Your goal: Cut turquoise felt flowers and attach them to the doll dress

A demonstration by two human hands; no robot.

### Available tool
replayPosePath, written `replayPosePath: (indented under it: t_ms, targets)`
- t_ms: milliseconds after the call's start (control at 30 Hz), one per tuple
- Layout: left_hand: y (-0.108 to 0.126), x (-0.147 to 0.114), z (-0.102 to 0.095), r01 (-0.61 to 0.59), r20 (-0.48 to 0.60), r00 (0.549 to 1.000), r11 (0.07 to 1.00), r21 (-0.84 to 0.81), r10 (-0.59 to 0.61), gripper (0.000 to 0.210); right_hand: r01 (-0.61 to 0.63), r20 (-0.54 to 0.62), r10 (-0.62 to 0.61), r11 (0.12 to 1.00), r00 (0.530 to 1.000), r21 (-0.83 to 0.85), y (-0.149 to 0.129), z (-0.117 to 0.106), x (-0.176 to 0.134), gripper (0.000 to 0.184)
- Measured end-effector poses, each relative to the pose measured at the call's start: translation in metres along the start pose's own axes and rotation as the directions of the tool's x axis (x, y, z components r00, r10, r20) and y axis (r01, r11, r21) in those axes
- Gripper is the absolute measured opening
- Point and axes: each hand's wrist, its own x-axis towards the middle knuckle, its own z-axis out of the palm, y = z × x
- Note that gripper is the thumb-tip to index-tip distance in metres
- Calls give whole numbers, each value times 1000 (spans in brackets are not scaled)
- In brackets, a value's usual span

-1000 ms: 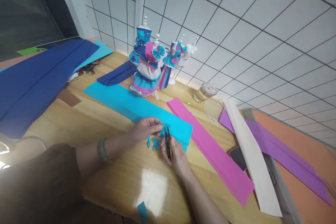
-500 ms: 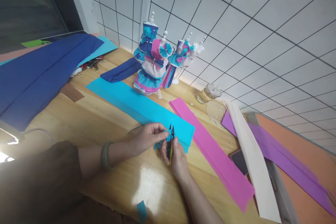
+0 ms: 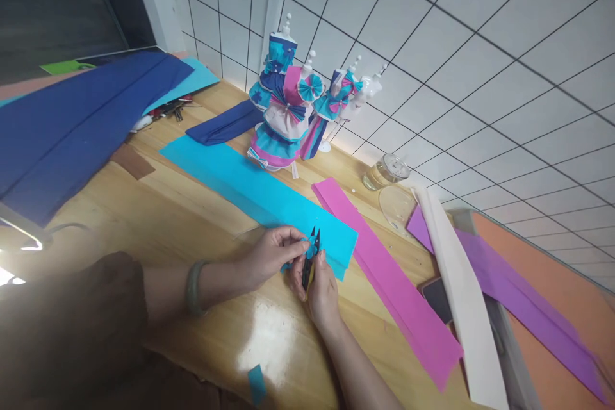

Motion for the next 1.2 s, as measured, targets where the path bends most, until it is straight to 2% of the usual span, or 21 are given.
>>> replayPosePath:
  t_ms: [167,367,600,1000,1200]
  targets:
    - [-5,2,-2,-6,-11,1000,1000,-6,6,23,-7,-14,7,1000,1000,-8,1,0,0,63]
    - [-3,2,-1,-47,-89,995,999,26,49,21,12,-7,-12,1000,1000,2,2,-1,0,63]
    - [-5,1,0,-45,-43,998,999,6,45,21,4,16,-5,1000,1000,8,-1,0,0,63]
    - [-7,1,-2,-57,-91,994,996,71,63,20,-15,17,14,997,1000,79,0,-1,0,61]
    - [-6,1,-1,-65,-103,992,996,54,70,19,-21,6,20,993,1000,114,4,0,0,59]
